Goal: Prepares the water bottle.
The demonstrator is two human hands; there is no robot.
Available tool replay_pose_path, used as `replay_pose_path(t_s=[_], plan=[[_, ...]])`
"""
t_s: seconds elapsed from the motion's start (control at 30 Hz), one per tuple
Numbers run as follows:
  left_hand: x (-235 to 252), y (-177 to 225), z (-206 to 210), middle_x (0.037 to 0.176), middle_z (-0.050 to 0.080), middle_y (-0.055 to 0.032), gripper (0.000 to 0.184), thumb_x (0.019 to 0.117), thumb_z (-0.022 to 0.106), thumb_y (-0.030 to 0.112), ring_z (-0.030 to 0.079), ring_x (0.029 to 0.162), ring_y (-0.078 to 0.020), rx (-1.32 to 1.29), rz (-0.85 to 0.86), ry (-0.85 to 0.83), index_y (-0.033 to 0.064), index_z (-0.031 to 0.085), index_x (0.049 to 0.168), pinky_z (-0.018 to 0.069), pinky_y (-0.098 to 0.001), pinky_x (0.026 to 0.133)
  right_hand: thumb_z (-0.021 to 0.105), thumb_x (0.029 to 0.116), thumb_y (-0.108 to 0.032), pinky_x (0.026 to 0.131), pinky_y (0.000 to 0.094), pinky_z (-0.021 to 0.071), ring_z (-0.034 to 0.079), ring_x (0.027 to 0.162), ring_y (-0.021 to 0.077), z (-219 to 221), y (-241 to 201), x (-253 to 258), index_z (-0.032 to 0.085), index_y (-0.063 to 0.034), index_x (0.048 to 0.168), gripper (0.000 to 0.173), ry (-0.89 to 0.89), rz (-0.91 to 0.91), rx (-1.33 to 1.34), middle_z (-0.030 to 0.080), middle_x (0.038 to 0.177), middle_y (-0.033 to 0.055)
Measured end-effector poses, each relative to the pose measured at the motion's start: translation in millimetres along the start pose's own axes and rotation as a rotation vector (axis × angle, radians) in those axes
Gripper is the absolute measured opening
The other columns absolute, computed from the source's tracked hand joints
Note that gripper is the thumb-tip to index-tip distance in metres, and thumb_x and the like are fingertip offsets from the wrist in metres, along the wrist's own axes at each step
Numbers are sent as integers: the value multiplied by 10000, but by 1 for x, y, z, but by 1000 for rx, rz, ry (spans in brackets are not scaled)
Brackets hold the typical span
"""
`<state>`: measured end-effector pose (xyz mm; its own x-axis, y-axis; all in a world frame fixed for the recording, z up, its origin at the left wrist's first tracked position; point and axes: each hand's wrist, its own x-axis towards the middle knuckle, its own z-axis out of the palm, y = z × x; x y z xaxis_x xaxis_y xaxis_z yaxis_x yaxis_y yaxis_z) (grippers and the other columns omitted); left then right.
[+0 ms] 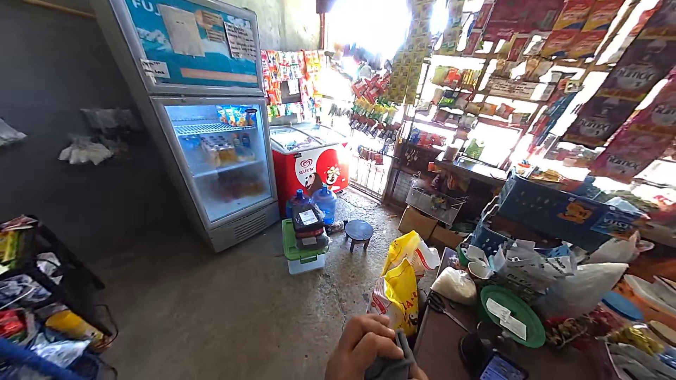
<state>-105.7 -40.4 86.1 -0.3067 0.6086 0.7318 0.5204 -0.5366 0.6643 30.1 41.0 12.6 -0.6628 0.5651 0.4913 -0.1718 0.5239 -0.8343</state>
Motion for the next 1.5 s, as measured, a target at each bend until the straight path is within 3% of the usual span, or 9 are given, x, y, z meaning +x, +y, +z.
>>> replay_pose_path(t_s=[0.13,0.2,0.3,0.4,0.6,0.9,1.03,1.3,1.5], plan=[[-10,20,6,1445,463,-230,702,869,735,589,349,1469,-235,71,-33,-117,79,569,1322,312,-380,1208,920,658,-338,994,229,521,669,1074,58,-14,8,9,510,180,1263,895,168,-96,-150,694,1123,231],[-14,26,3,1549,393,-119,759,866,710,629,348,1474,-141,-26,-37,-112,146,510,1416,357,-341,1193,919,669,-331,1023,219,504,648,1121,34,-21,3,12,493,171,1294,908,200,-94,-132,690,1158,207],[-11,25,-10,1503,468,60,619,912,619,663,539,1319,-90,-113,-23,-29,280,551,1394,554,-290,1001,931,690,-366,1037,244,532,649,1153,29,-29,10,13,512,61,1334,879,202,-155,-86,704,1197,107],[17,10,-20,1392,555,129,543,1001,395,694,553,1282,-66,-35,78,-3,310,611,1319,502,-262,1035,922,707,-379,1057,227,513,611,1204,-4,-31,10,8,495,-63,1394,869,95,-211,-24,678,1270,10],[61,-9,-1,1317,651,-55,736,1028,259,686,503,1388,-243,-567,130,-434,106,646,1264,357,-433,1213,905,688,-374,1060,233,496,626,1191,69,-21,7,4,495,41,1349,882,-84,-281,104,665,1246,133],[22,16,-13,1618,396,-31,586,949,626,505,377,1485,-220,-273,-199,-424,209,561,1450,375,-404,1199,922,653,-332,1023,317,540,652,1162,175,-35,16,5,488,103,1339,922,109,-199,74,656,1231,216],[22,3,-34,1631,349,9,759,831,819,322,520,1332,-115,-181,-257,-448,184,485,1499,498,-299,1051,911,645,-312,985,352,564,671,1127,220,-34,16,6,500,105,1324,897,115,-219,58,663,1201,234],[33,-42,-16,1430,611,-3,1022,730,891,447,561,1340,-210,-348,-99,-559,243,363,1580,459,-356,1148,913,606,-294,955,349,574,679,1108,225,-28,19,3,511,118,1305,905,66,-202,86,670,1186,232],[18,-38,-3,1305,587,180,904,717,812,631,565,1214,-28,-41,45,-358,311,456,1484,332,-366,1208,908,622,-325,949,346,573,679,1103,226,-25,21,4,517,120,1301,901,64,-219,77,670,1184,236]])
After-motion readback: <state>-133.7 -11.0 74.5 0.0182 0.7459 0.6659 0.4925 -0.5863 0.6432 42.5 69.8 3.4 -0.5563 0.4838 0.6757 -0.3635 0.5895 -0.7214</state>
